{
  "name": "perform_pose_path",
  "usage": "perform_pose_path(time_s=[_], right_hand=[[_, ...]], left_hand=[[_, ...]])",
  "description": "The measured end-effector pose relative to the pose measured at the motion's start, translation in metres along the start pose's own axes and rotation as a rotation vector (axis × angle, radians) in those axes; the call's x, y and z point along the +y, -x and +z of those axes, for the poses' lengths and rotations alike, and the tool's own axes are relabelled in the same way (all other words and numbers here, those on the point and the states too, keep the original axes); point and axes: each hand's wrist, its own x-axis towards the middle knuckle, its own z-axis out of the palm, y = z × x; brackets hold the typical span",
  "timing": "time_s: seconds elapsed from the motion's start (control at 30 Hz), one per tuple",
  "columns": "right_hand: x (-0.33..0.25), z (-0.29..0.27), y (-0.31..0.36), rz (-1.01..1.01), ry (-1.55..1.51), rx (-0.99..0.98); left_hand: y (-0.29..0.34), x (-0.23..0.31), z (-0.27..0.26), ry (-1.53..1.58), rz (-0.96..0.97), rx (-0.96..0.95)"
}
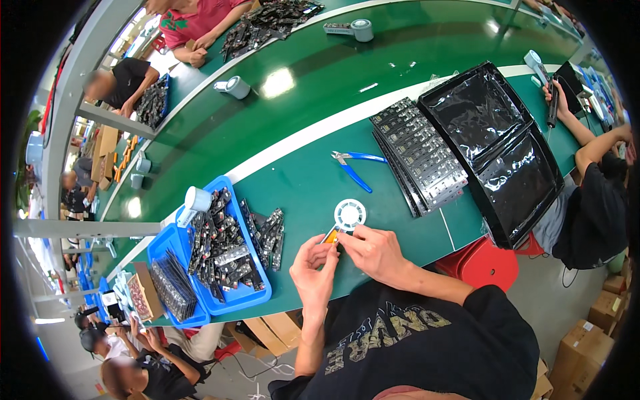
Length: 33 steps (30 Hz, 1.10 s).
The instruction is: The person applies adhesive tape to small electronic circuit boards at a factory workstation. They pick up a board from a blue bin, apply a strip of tape to its surface, and place the finished unit into a black tray. The process is repeated for multiple units throughout the clip.
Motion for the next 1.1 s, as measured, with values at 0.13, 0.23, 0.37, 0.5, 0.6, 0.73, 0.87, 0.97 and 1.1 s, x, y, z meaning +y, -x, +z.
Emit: perform_pose_path(time_s=[0.13, 0.23, 0.37, 0.5, 0.6, 0.73, 0.87, 0.97, 1.1], right_hand=[[-0.008, -0.002, -0.004, 0.012, 0.070, -0.001], [-0.010, 0.001, -0.004, -0.008, 0.105, 0.014], [-0.009, 0.002, -0.005, -0.037, 0.084, 0.016], [-0.007, 0.004, -0.005, -0.075, 0.013, 0.014], [-0.005, 0.009, -0.001, -0.060, -0.027, 0.025], [-0.005, 0.008, 0.003, -0.041, -0.090, -0.031], [-0.009, 0.002, 0.003, -0.037, -0.106, -0.065], [-0.006, 0.002, 0.007, -0.093, -0.074, -0.056], [0.003, 0.004, 0.014, -0.175, -0.025, -0.024]], left_hand=[[0.003, 0.002, 0.007, -0.160, 0.166, 0.028], [0.004, 0.001, 0.006, -0.281, 0.256, 0.037], [0.005, -0.005, 0.004, -0.247, 0.256, 0.064], [0.004, -0.005, 0.005, -0.087, 0.152, 0.072], [0.004, -0.006, 0.007, 0.007, 0.118, 0.053], [-0.003, -0.018, 0.003, -0.163, 0.286, 0.067], [-0.010, -0.010, 0.003, -0.328, 0.366, 0.074], [-0.011, -0.008, 0.001, -0.378, 0.366, 0.022], [-0.011, -0.008, 0.001, -0.386, 0.394, 0.015]])
